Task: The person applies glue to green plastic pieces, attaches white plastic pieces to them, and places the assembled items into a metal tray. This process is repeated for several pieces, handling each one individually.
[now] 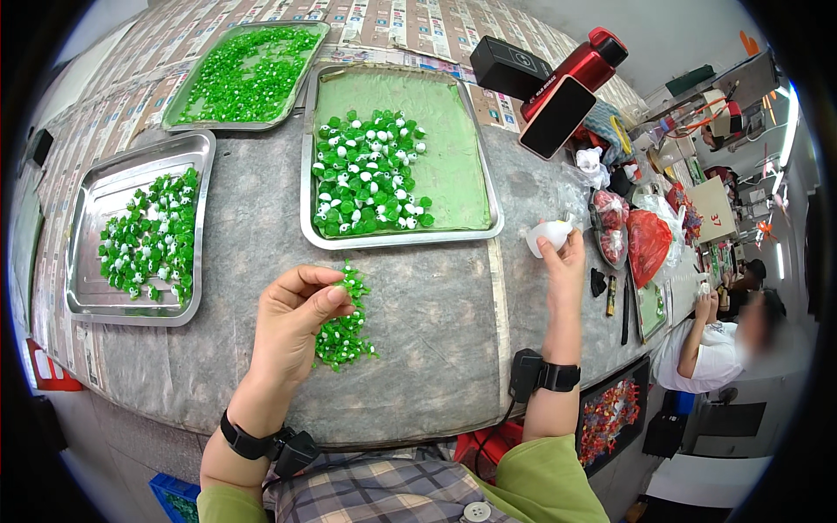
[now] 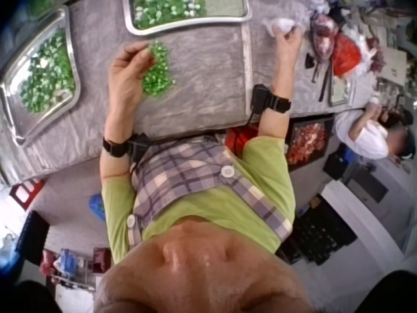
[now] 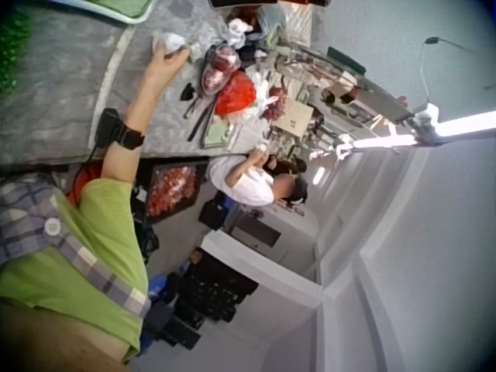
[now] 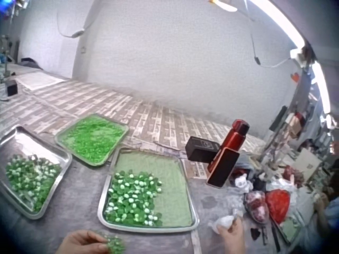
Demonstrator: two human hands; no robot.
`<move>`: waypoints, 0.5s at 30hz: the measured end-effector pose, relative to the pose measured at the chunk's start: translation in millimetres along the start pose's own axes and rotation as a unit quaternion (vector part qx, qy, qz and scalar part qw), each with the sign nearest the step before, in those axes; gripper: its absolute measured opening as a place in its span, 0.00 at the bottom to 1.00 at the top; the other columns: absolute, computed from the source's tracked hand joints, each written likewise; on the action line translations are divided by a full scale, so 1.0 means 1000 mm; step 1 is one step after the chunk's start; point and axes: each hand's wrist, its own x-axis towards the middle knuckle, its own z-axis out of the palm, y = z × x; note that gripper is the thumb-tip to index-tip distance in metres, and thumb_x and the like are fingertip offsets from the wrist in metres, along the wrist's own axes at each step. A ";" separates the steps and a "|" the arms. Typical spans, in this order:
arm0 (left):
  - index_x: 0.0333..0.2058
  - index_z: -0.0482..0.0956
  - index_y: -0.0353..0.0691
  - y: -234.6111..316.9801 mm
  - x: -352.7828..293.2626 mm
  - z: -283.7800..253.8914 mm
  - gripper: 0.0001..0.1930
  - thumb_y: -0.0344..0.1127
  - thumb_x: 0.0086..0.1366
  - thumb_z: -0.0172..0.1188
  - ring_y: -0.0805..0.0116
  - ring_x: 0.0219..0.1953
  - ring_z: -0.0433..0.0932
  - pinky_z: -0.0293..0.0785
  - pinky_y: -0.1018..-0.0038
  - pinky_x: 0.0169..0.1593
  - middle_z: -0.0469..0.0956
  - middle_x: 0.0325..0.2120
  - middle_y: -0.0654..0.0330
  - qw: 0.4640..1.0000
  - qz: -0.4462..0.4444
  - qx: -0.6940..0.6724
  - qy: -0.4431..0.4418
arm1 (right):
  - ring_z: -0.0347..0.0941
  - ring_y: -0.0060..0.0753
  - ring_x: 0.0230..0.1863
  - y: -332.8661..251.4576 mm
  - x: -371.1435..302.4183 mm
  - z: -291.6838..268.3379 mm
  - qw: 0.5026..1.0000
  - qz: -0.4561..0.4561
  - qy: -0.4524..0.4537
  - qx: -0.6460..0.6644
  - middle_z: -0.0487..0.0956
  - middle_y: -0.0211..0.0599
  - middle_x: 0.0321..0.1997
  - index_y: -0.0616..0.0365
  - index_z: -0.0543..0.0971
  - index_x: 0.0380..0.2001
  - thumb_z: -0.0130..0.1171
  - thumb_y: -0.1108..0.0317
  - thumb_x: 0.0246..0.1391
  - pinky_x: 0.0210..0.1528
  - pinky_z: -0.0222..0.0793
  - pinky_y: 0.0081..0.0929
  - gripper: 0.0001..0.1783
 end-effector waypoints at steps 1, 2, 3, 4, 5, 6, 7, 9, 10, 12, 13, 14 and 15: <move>0.30 0.71 0.34 0.000 0.000 0.000 0.06 0.26 0.51 0.55 0.75 0.26 0.73 0.72 0.79 0.32 0.73 0.23 0.61 1.000 0.002 0.000 0.001 | 0.66 0.24 0.40 0.003 -0.001 -0.002 1.000 0.007 0.002 -0.005 0.70 0.40 0.42 0.63 0.62 0.39 0.52 0.77 0.43 0.43 0.61 0.20 0.18; 0.30 0.71 0.34 0.000 0.000 0.000 0.06 0.26 0.51 0.55 0.75 0.26 0.73 0.72 0.79 0.32 0.73 0.23 0.61 1.000 0.001 0.000 0.000 | 0.66 0.24 0.40 0.005 -0.001 -0.004 1.000 0.008 0.003 -0.006 0.70 0.40 0.42 0.63 0.62 0.39 0.52 0.77 0.43 0.43 0.61 0.20 0.18; 0.30 0.71 0.34 0.000 0.000 0.000 0.06 0.26 0.51 0.55 0.75 0.26 0.73 0.72 0.79 0.32 0.73 0.23 0.61 1.000 0.000 -0.002 0.001 | 0.66 0.26 0.40 0.005 0.000 -0.006 1.000 0.013 0.007 -0.011 0.70 0.40 0.41 0.63 0.62 0.40 0.53 0.77 0.42 0.43 0.61 0.21 0.19; 0.30 0.71 0.34 0.000 0.000 0.000 0.06 0.26 0.51 0.55 0.75 0.26 0.73 0.72 0.79 0.32 0.73 0.23 0.61 1.000 0.000 -0.004 0.001 | 0.66 0.28 0.40 0.005 0.000 -0.005 1.000 0.018 0.012 -0.017 0.70 0.40 0.40 0.64 0.62 0.40 0.54 0.77 0.41 0.43 0.61 0.22 0.20; 0.30 0.71 0.34 0.000 0.000 0.000 0.06 0.26 0.51 0.55 0.75 0.26 0.73 0.72 0.79 0.32 0.73 0.23 0.61 1.000 0.000 -0.004 0.002 | 0.66 0.28 0.40 0.002 0.000 -0.005 1.000 0.018 0.011 -0.017 0.70 0.40 0.40 0.64 0.62 0.40 0.54 0.77 0.41 0.43 0.61 0.22 0.20; 0.30 0.71 0.34 0.000 0.000 0.001 0.06 0.27 0.51 0.55 0.75 0.26 0.73 0.72 0.79 0.32 0.73 0.23 0.61 1.000 0.001 -0.004 -0.001 | 0.66 0.31 0.40 -0.012 -0.001 -0.002 0.960 -0.110 0.113 -0.232 0.71 0.40 0.39 0.64 0.62 0.40 0.54 0.76 0.41 0.42 0.61 0.23 0.21; 0.30 0.71 0.34 -0.001 0.002 0.002 0.06 0.27 0.51 0.55 0.75 0.26 0.73 0.72 0.79 0.32 0.73 0.23 0.61 1.000 0.001 -0.003 -0.005 | 0.67 0.34 0.40 -0.026 -0.002 0.002 0.848 -0.230 0.209 -0.430 0.71 0.41 0.38 0.63 0.62 0.41 0.54 0.75 0.41 0.41 0.61 0.25 0.22; 0.30 0.71 0.34 -0.002 0.002 0.000 0.06 0.27 0.51 0.55 0.75 0.25 0.73 0.72 0.79 0.32 0.73 0.23 0.61 1.000 0.000 -0.003 0.002 | 0.67 0.37 0.39 -0.059 -0.007 0.025 0.830 -0.298 0.228 -0.413 0.71 0.40 0.38 0.62 0.64 0.40 0.54 0.74 0.40 0.39 0.61 0.26 0.19; 0.30 0.71 0.34 -0.001 0.001 0.000 0.06 0.27 0.51 0.55 0.75 0.25 0.73 0.72 0.79 0.31 0.73 0.23 0.61 1.000 -0.003 -0.004 0.001 | 0.67 0.35 0.39 -0.073 -0.008 0.035 0.862 -0.310 0.124 -0.381 0.71 0.39 0.38 0.61 0.66 0.38 0.54 0.74 0.41 0.39 0.62 0.25 0.17; 0.30 0.71 0.34 0.000 0.000 -0.003 0.06 0.27 0.51 0.55 0.75 0.25 0.73 0.72 0.79 0.31 0.73 0.23 0.61 1.000 -0.003 -0.003 0.001 | 0.67 0.34 0.38 -0.075 -0.002 0.062 0.906 -0.290 -0.091 -0.295 0.72 0.37 0.37 0.59 0.69 0.34 0.53 0.75 0.40 0.38 0.62 0.25 0.13; 0.30 0.71 0.34 0.000 0.000 -0.003 0.06 0.27 0.51 0.55 0.75 0.25 0.73 0.72 0.79 0.31 0.73 0.23 0.61 1.000 -0.003 -0.003 -0.004 | 0.67 0.33 0.38 -0.072 0.005 0.075 0.914 -0.258 -0.197 -0.244 0.72 0.37 0.36 0.58 0.70 0.32 0.52 0.76 0.39 0.38 0.62 0.24 0.12; 0.30 0.71 0.34 0.000 0.000 -0.003 0.06 0.27 0.51 0.55 0.75 0.25 0.73 0.72 0.79 0.31 0.73 0.23 0.61 1.000 -0.002 -0.003 -0.004 | 0.67 0.34 0.37 -0.065 0.010 0.087 0.904 -0.248 -0.238 -0.255 0.72 0.37 0.35 0.58 0.69 0.31 0.52 0.77 0.39 0.37 0.62 0.25 0.11; 0.30 0.72 0.34 -0.001 0.001 -0.003 0.06 0.27 0.51 0.55 0.75 0.25 0.73 0.72 0.79 0.31 0.73 0.23 0.61 1.000 -0.002 -0.004 -0.001 | 0.67 0.35 0.36 -0.057 0.016 0.098 0.892 -0.238 -0.279 -0.265 0.72 0.37 0.33 0.58 0.69 0.30 0.51 0.77 0.38 0.36 0.63 0.25 0.11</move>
